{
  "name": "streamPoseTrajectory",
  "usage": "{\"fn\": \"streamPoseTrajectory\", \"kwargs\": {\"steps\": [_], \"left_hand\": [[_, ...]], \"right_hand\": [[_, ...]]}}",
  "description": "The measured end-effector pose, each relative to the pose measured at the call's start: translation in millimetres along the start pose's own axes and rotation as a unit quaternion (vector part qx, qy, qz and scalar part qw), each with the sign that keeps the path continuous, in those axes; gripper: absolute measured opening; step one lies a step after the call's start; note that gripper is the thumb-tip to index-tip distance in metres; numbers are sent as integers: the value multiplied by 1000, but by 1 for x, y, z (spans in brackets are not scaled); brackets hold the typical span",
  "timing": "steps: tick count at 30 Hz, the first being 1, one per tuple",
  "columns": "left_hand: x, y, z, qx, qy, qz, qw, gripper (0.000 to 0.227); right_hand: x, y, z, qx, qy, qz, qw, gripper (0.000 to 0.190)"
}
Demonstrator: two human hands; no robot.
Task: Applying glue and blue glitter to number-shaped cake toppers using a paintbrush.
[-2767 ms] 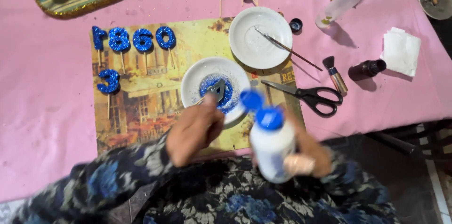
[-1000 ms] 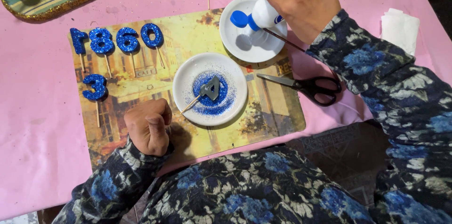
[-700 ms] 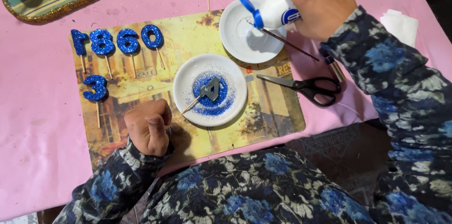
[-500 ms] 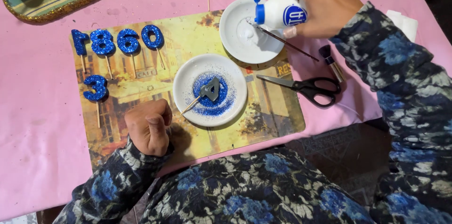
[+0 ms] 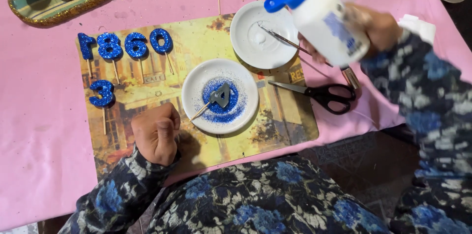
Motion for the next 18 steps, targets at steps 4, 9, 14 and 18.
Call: {"fn": "streamPoseTrajectory", "kwargs": {"steps": [4,9,14,18], "left_hand": [[13,-6,7,-14,8,37,999,32],[81,-9,-5,-81,23,86,993,47],[106,-23,-3,-88,97,364,922,57],[112,-20,1,-68,77,357,929,54]], "right_hand": [[14,-69,27,-99,57,-117,987,58],[15,-142,42,-208,108,-230,945,63],[42,-181,29,-88,124,-98,984,53],[45,-193,33,-85,124,-102,983,57]]}}
Point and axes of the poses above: each hand's wrist, its own z-axis away from the middle knuckle, its own y-axis out of the back of the hand, x = y × z, the point moved 1 cm from there along -z, towards the middle knuckle, and after that the axes turned 1 degree about -z, right-handed, at the moved point
